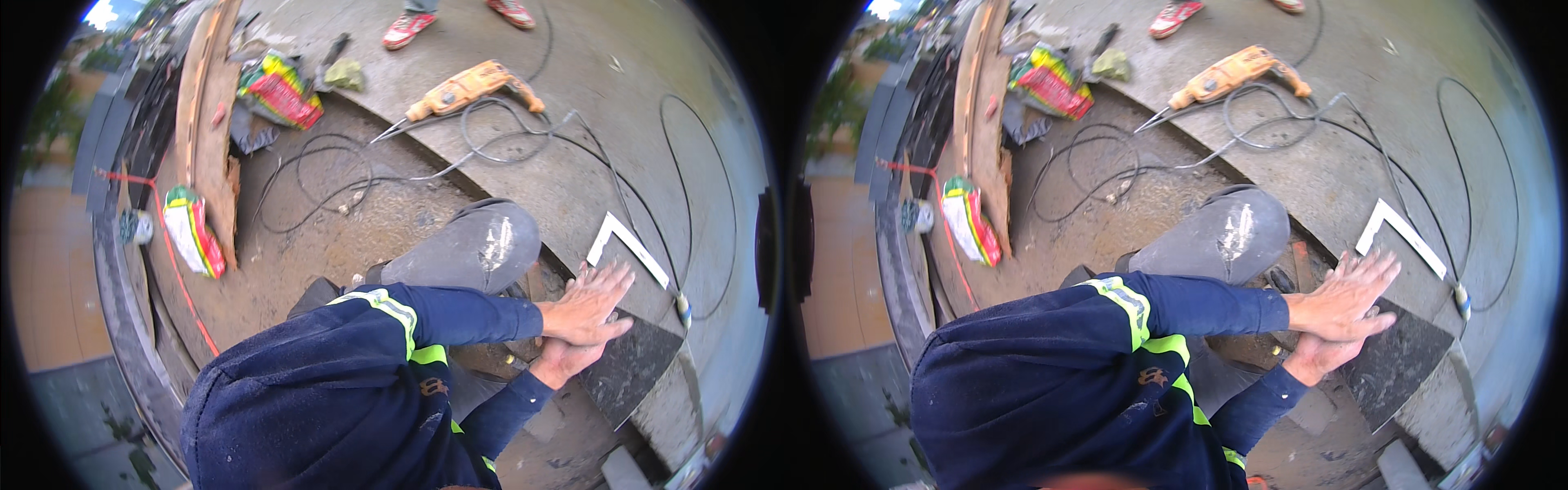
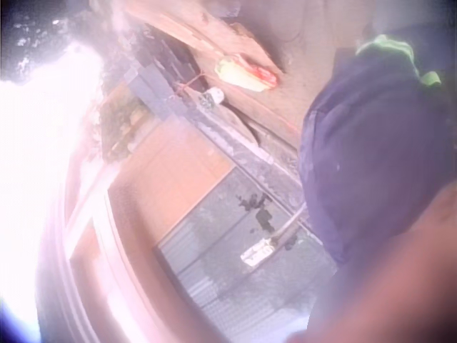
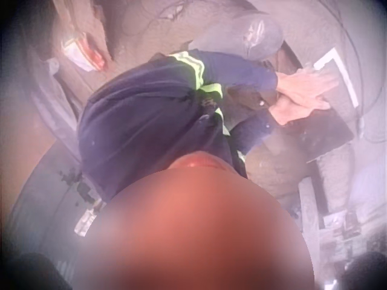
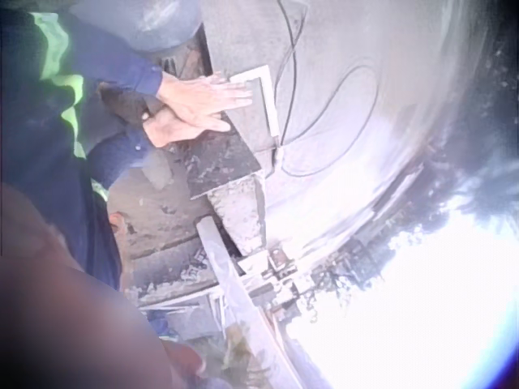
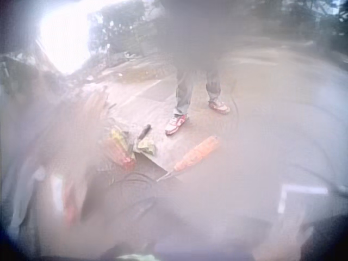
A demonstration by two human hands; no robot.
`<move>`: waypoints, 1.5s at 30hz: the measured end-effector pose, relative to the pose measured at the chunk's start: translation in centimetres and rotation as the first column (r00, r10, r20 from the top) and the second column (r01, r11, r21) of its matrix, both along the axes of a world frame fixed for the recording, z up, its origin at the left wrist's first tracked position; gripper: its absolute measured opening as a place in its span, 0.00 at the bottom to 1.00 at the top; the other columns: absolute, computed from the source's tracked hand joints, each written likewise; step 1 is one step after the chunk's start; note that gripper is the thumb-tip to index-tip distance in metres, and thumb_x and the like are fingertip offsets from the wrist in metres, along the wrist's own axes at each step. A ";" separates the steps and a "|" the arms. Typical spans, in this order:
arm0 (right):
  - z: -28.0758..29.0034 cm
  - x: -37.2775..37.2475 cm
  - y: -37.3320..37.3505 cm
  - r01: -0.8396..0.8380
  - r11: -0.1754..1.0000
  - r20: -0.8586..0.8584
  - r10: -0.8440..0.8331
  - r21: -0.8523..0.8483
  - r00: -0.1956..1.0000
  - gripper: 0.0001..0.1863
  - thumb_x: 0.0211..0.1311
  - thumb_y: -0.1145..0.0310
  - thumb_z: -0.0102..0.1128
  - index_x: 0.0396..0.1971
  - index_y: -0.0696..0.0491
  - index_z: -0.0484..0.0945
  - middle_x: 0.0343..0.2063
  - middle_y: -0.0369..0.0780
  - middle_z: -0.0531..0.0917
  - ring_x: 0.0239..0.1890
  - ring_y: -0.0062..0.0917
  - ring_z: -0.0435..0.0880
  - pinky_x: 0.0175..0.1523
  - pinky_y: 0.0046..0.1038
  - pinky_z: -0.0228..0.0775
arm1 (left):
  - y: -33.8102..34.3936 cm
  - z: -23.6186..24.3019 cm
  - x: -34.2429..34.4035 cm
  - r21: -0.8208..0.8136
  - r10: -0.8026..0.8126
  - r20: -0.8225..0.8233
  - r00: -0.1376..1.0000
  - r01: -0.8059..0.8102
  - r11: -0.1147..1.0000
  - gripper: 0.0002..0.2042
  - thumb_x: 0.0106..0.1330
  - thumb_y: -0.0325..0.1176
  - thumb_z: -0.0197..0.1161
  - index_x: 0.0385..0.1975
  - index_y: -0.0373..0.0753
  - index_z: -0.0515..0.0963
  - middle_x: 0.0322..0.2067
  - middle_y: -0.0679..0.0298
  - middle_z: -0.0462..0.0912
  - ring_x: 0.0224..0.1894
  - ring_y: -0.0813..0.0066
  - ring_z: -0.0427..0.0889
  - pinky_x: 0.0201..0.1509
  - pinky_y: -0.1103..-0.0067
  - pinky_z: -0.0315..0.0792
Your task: The person is installing a dark stone tile onto a concrete step. They apply mortar to the back of the tile using a trowel, place it on the step, and use a hammer to tap it into position. The person also uses a metal square to check alignment and places a wooden spacer between tiles.
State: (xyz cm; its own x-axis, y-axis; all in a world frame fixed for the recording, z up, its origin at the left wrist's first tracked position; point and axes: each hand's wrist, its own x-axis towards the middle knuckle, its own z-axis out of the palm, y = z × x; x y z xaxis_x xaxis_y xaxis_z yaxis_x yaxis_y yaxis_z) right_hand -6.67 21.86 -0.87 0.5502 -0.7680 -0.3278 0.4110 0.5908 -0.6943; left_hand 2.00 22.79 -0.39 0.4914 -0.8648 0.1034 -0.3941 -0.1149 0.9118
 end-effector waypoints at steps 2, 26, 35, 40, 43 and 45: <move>1.8 0.5 -0.1 -0.043 0.977 -0.204 -0.001 -0.210 0.979 0.34 0.91 0.52 0.39 0.82 0.63 0.57 0.79 0.50 0.65 0.79 0.38 0.67 0.83 0.42 0.56 | 0.2 1.6 2.9 0.030 0.229 -0.076 0.970 -0.228 0.973 0.40 0.81 0.54 0.54 0.79 0.24 0.57 0.78 0.28 0.59 0.83 0.30 0.53 0.81 0.36 0.53; 4.2 -2.2 -2.0 -0.192 0.389 -0.384 -0.507 -0.901 0.772 0.15 0.70 0.70 0.60 0.51 0.64 0.74 0.40 0.61 0.85 0.40 0.61 0.87 0.37 0.52 0.76 | -0.6 10.0 -1.5 -0.143 -0.233 -0.688 0.688 0.187 0.972 0.19 0.84 0.37 0.52 0.68 0.37 0.74 0.34 0.65 0.82 0.36 0.81 0.79 0.44 0.82 0.76; 13.3 -6.0 -1.6 -0.349 0.196 -0.391 -0.625 -0.917 0.676 0.28 0.71 0.70 0.64 0.69 0.61 0.71 0.36 0.58 0.87 0.36 0.59 0.88 0.38 0.51 0.80 | -4.3 16.2 -2.1 -0.354 -0.513 -0.681 0.523 0.378 0.855 0.19 0.86 0.37 0.49 0.66 0.34 0.75 0.25 0.65 0.81 0.26 0.77 0.82 0.38 0.79 0.81; 17.6 -9.5 -1.0 -0.225 0.256 -0.339 -0.637 -0.940 0.692 0.28 0.76 0.64 0.64 0.69 0.61 0.71 0.41 0.54 0.89 0.40 0.51 0.91 0.40 0.45 0.82 | -6.3 13.6 1.3 -0.357 -0.413 -0.704 0.577 0.215 0.909 0.17 0.87 0.42 0.56 0.62 0.34 0.77 0.22 0.70 0.78 0.26 0.76 0.84 0.36 0.76 0.84; 22.9 -14.9 -4.6 -0.036 0.277 -0.250 -0.793 -0.960 0.555 0.47 0.79 0.66 0.60 0.84 0.67 0.43 0.27 0.44 0.89 0.25 0.27 0.87 0.32 0.33 0.80 | -7.6 12.0 4.3 -0.340 -0.329 -0.761 0.559 0.089 0.936 0.13 0.87 0.43 0.59 0.52 0.38 0.79 0.21 0.74 0.72 0.23 0.81 0.76 0.31 0.79 0.78; 26.6 -18.8 -6.7 0.236 0.257 -0.095 -0.839 -0.937 0.536 0.46 0.79 0.69 0.57 0.85 0.66 0.39 0.28 0.40 0.90 0.21 0.17 0.82 0.27 0.22 0.76 | -7.9 11.3 5.7 -0.332 -0.289 -0.754 0.590 0.038 0.943 0.13 0.87 0.43 0.59 0.49 0.40 0.80 0.21 0.75 0.70 0.21 0.83 0.71 0.29 0.80 0.74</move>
State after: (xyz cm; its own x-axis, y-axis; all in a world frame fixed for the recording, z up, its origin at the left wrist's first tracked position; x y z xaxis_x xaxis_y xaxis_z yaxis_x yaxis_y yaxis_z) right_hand -25.45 15.17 25.72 -0.1518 -0.8161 0.5576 -0.2027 -0.5264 -0.8257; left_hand 7.72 14.87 10.92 0.3408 -0.9398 -0.0245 0.4982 0.1584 0.8525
